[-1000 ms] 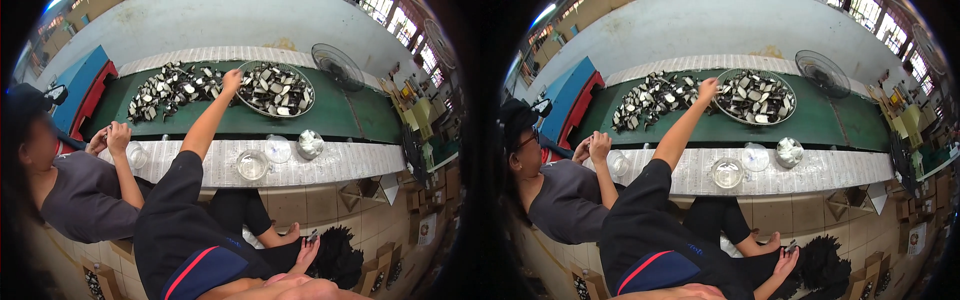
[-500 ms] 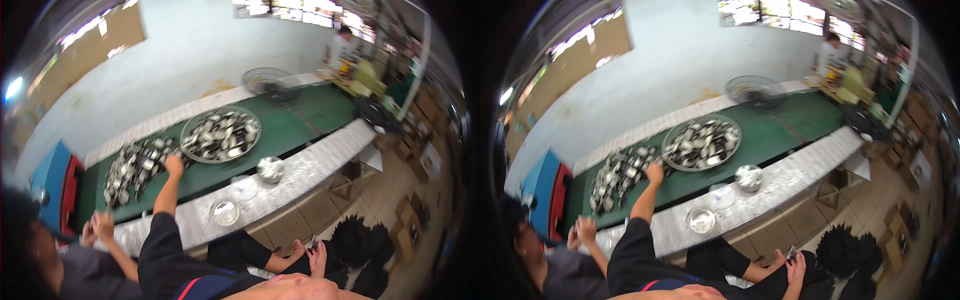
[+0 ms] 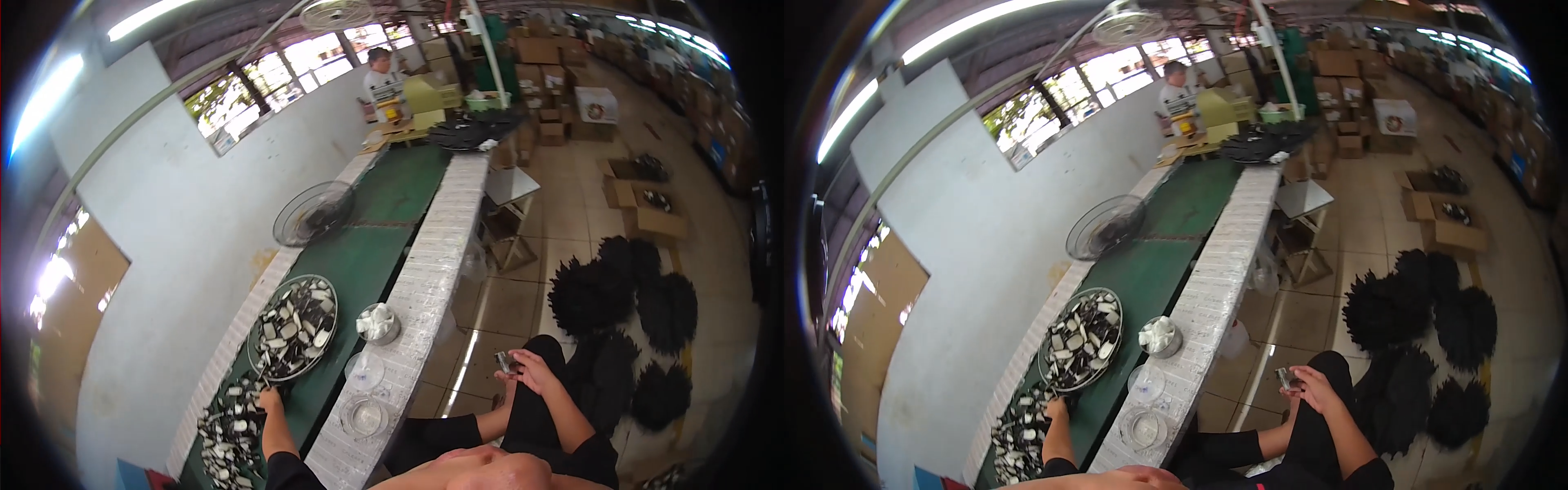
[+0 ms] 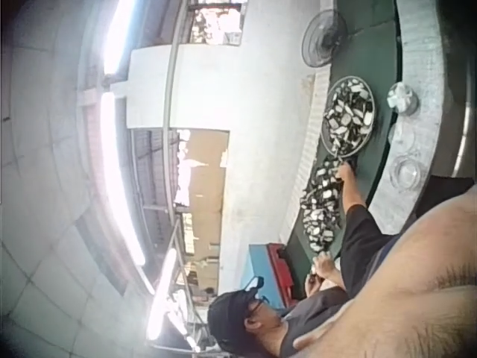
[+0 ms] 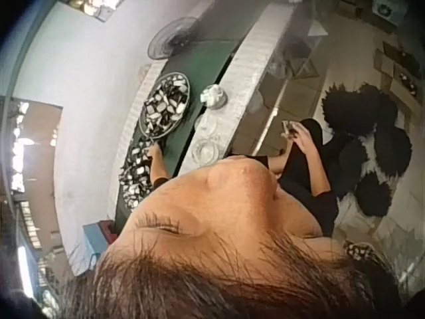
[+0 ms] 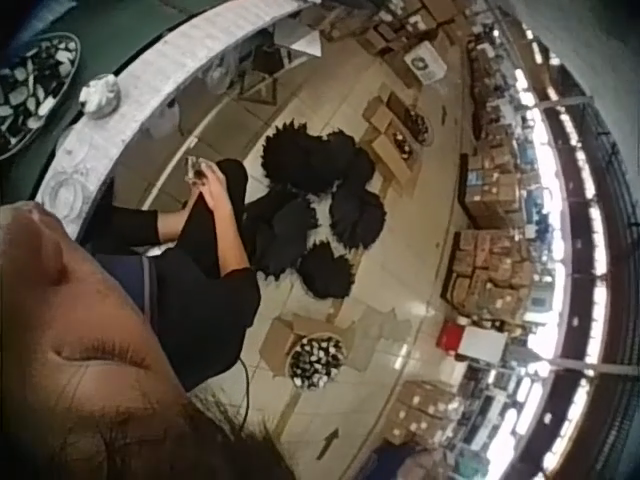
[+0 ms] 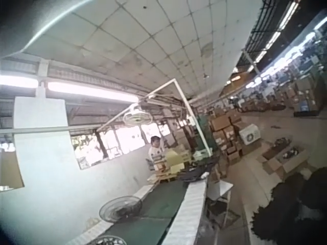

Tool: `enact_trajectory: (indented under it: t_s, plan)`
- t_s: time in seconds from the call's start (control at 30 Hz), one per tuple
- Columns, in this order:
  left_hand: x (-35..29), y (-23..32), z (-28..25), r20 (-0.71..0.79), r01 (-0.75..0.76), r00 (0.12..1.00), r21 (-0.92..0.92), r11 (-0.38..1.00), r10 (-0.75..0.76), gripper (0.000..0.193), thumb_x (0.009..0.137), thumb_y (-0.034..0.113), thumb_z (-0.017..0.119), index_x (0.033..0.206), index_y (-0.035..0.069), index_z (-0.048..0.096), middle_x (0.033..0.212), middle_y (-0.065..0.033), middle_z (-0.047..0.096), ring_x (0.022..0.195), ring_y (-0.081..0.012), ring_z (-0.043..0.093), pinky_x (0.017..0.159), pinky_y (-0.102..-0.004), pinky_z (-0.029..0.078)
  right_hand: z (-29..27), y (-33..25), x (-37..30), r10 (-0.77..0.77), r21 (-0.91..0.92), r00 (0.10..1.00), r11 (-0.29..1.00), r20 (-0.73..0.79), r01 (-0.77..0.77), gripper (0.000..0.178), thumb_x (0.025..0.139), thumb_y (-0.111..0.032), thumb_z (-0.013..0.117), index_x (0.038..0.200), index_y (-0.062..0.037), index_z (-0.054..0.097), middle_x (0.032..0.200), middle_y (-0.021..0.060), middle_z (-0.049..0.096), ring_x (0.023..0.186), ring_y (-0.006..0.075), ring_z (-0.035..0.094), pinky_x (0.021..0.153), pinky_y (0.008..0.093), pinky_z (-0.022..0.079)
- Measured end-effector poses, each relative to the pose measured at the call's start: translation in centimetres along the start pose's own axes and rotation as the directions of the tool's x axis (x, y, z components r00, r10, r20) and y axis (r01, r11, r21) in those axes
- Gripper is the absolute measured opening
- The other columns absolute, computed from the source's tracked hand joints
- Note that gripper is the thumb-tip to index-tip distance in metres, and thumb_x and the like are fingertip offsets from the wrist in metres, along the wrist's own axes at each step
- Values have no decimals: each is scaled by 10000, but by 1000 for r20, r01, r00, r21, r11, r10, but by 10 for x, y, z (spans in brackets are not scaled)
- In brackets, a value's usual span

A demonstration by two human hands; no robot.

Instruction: Manually assemble and glue small components for footwear manufacturing at a production bench.

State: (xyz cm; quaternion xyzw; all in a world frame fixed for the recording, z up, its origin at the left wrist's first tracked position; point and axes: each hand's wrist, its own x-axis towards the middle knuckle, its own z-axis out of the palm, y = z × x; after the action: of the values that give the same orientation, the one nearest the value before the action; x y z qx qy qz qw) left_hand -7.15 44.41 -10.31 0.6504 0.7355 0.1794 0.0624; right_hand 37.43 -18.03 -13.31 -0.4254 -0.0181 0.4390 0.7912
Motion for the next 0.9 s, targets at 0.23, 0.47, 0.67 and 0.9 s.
enact_trajectory:
  t_s: [0.23,0.47,0.67,0.9]
  plan:
    - [10,14,-5,-255,236,930,-134,962,-264,339,870,342,631,912,8,676,916,-187,678,868,-349,660,722,-459,525,-8,6,-5,11,26,1000,1000,2,-11,238,971,-185,527,1168,-55,554,1062,146,624,920,374,667,780,416,540]
    - [-9,19,-23,-394,73,803,-679,730,-447,424,919,407,594,1021,-4,608,1016,-180,635,866,-331,624,747,-421,499,-8,-3,-8,44,66,999,997,12,-45,239,962,-166,542,1173,-56,554,1068,145,620,943,371,660,784,430,538]
    - [-45,12,-51,168,3,880,-937,-349,-445,426,920,266,633,1176,-46,496,1096,-196,590,820,-318,663,576,-346,578,-8,-3,3,66,59,998,996,-5,-65,234,963,-174,546,1169,-65,563,1078,116,616,974,311,636,788,437,528]
    - [-174,-5,-81,184,61,933,-929,-366,-310,481,964,364,550,1257,-11,482,1124,-119,597,896,-271,655,689,-270,532,-14,7,5,66,-1,998,998,13,-65,215,957,-195,562,1153,-109,578,1054,61,622,931,241,610,794,440,524]
